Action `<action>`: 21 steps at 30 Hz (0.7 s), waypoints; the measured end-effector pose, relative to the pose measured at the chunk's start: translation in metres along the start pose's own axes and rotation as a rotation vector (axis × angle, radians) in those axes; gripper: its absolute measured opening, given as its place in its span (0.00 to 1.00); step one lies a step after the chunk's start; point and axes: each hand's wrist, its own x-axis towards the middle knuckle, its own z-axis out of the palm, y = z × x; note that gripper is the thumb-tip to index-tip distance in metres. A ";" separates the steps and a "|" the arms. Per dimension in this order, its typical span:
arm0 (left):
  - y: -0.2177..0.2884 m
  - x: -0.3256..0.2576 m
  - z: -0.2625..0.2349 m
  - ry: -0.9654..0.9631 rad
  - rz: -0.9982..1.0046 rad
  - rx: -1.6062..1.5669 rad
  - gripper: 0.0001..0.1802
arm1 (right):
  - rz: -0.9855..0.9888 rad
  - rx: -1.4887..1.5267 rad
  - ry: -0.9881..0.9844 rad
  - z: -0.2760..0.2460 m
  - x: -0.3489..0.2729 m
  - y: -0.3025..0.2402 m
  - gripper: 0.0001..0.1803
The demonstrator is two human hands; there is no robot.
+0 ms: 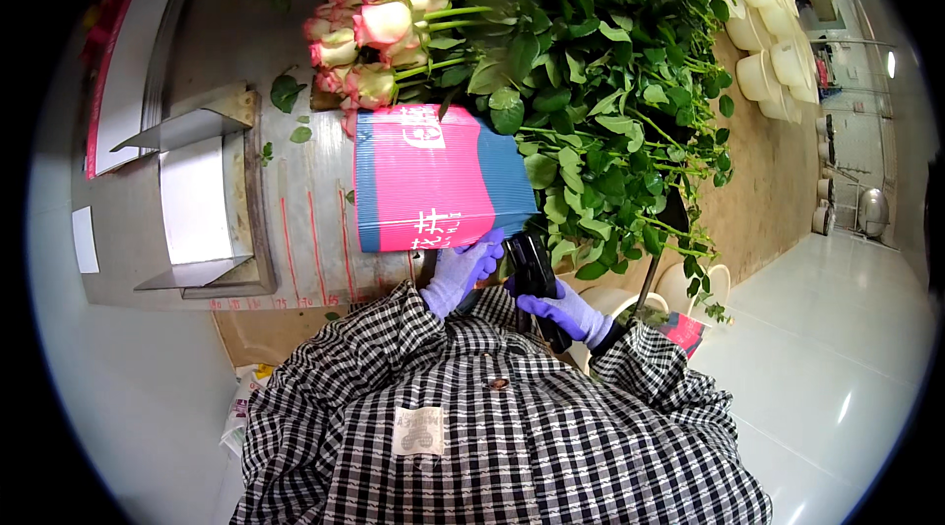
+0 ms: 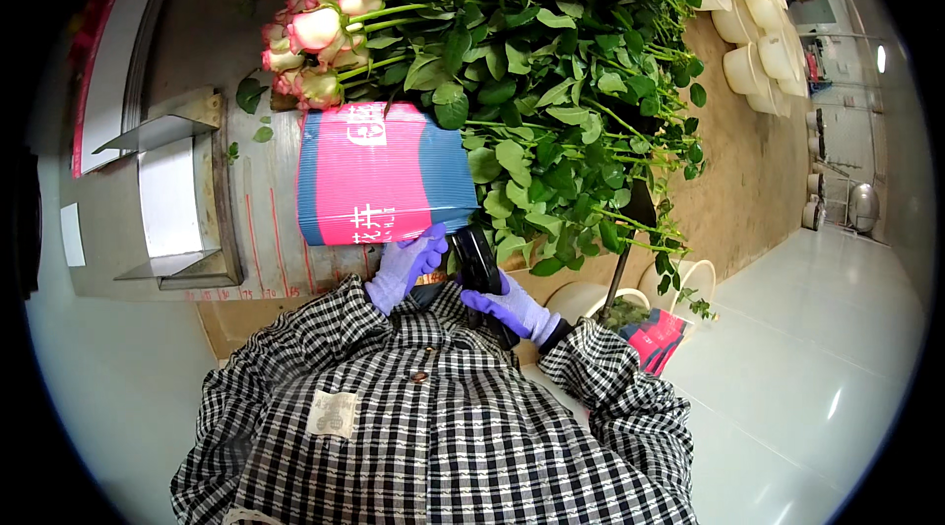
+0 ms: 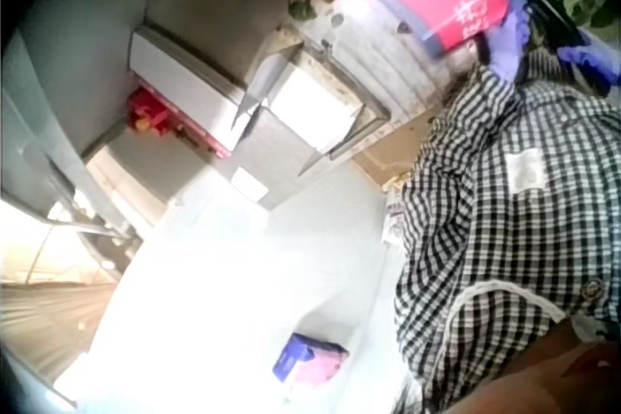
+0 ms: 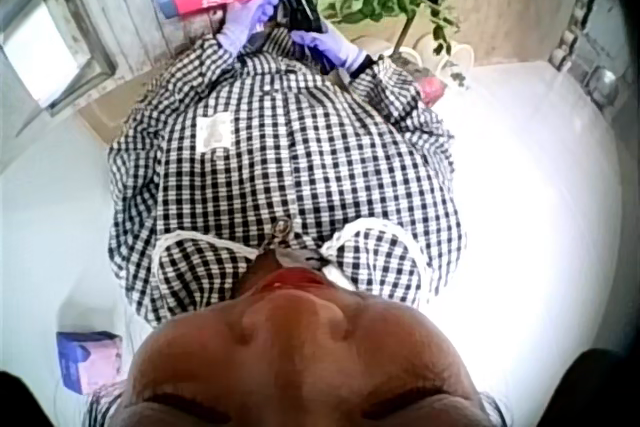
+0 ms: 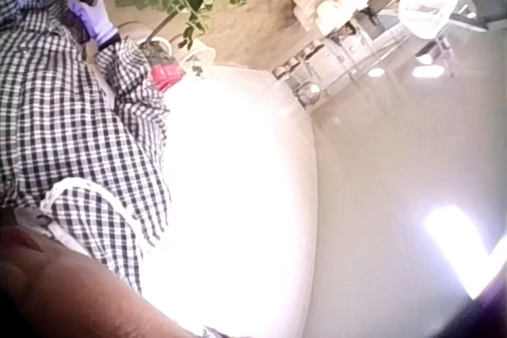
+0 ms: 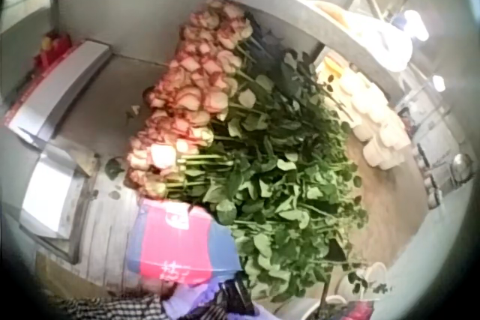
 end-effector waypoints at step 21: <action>-0.008 -0.028 -0.115 -0.465 -0.404 -0.067 0.20 | -0.033 -0.192 0.013 0.073 -0.020 -0.124 0.41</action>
